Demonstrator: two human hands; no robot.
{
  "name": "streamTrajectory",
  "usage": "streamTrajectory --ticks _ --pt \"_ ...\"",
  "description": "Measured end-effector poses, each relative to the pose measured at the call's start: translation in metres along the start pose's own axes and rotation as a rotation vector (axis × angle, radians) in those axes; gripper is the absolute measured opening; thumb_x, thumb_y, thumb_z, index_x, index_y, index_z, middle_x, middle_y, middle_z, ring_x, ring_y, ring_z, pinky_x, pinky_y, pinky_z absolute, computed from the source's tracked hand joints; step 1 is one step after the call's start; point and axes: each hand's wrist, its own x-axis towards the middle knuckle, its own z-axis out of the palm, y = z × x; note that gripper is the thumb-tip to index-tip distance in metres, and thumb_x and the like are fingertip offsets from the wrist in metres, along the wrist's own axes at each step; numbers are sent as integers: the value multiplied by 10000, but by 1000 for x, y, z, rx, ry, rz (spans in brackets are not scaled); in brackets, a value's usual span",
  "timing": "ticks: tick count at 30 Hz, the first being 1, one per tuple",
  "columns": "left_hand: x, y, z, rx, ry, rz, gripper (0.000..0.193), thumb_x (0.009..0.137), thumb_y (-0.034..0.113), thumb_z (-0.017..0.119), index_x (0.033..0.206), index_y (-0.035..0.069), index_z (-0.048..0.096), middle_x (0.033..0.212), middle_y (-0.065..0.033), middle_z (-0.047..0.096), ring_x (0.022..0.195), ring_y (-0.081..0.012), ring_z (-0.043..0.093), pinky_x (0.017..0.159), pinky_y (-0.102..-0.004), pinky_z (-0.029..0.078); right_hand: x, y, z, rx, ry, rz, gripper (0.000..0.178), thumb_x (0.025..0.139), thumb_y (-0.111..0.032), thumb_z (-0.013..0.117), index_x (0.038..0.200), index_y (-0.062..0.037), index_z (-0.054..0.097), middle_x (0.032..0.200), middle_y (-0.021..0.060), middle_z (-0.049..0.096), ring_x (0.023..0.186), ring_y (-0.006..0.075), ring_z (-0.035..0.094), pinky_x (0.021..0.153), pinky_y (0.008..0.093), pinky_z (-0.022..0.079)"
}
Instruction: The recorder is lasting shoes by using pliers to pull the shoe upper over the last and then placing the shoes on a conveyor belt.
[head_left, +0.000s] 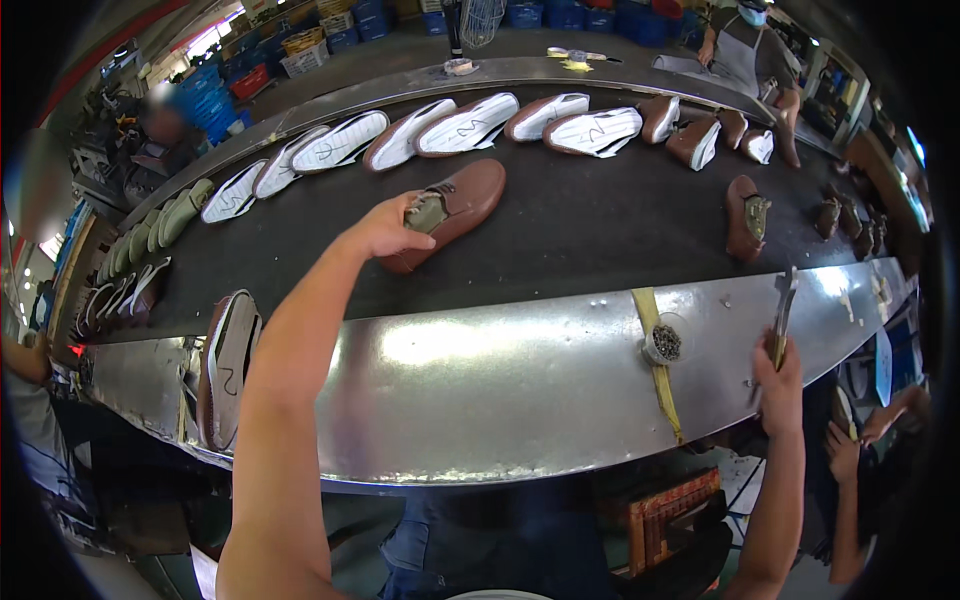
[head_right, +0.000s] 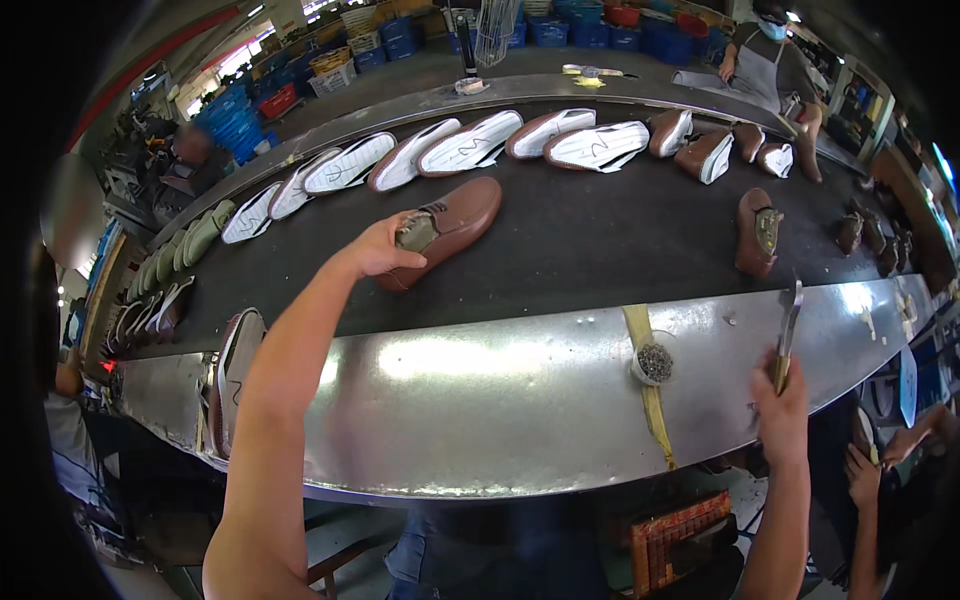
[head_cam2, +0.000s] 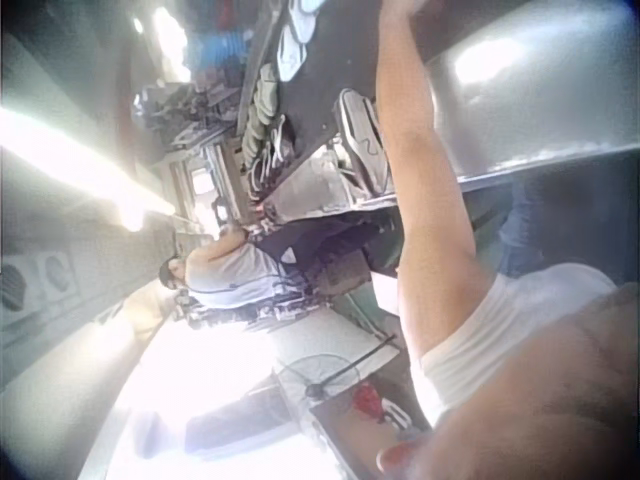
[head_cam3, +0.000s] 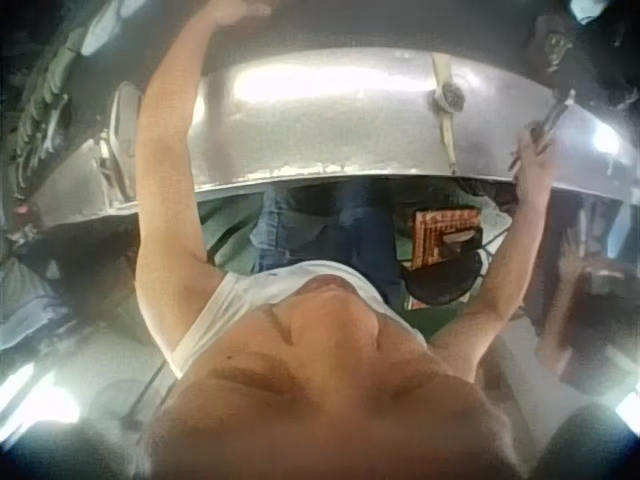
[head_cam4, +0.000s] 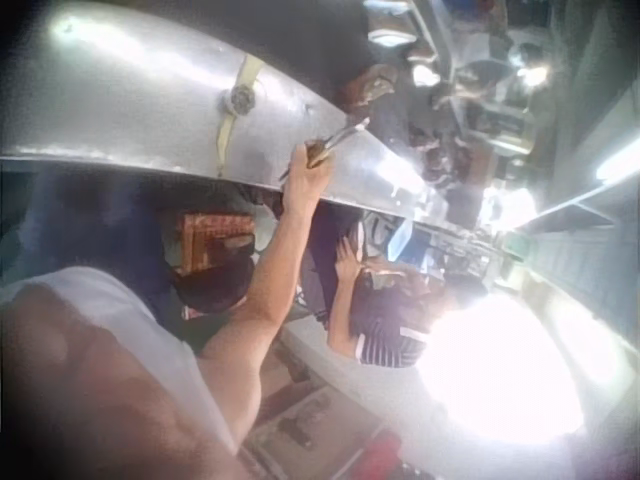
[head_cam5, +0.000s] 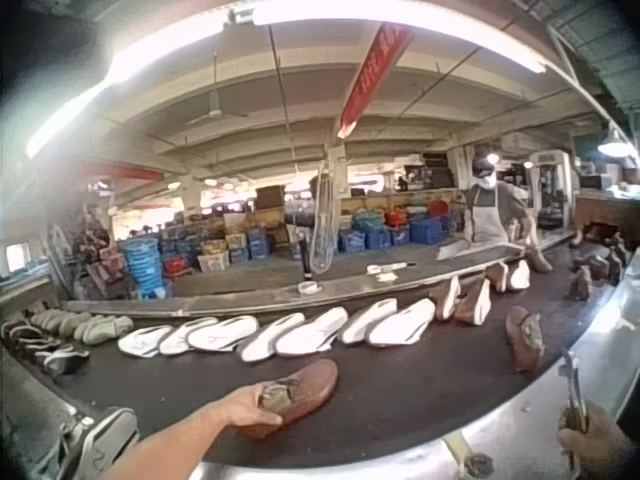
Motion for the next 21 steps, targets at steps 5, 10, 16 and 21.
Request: streamTrajectory --ticks 5,10,16,21 --pt "-44 28 11 174 295 -167 1158 703 282 893 1598 27 204 1406 -153 611 1265 -349 599 1066 -386 473 -31 -117 107 335 -735 214 311 979 -182 640 1219 15 615 947 54 678 784 113 616 701 283 508" --pt "-37 40 36 158 305 -166 1242 719 287 885 1609 2 67 1434 -133 594 1255 -347 605 1046 -400 487 17 -140 216 235 -1048 225 225 973 -190 665 1067 13 643 939 95 680 793 153 647 629 304 532" --pt "-37 34 44 299 330 -124 1079 730 328 885 1543 -3 259 1272 -216 654 1166 -370 639 990 -425 527 58 -155 268 353 -1125 331 263 976 -149 648 1148 25 552 1173 187 628 1033 310 696 776 483 635" --pt "-43 38 44 293 356 -141 1072 736 323 883 1543 -5 260 1258 -217 660 1174 -369 638 980 -432 532 73 -167 286 314 -1127 365 263 975 -138 646 1158 18 541 1157 178 644 1033 294 698 744 444 631"
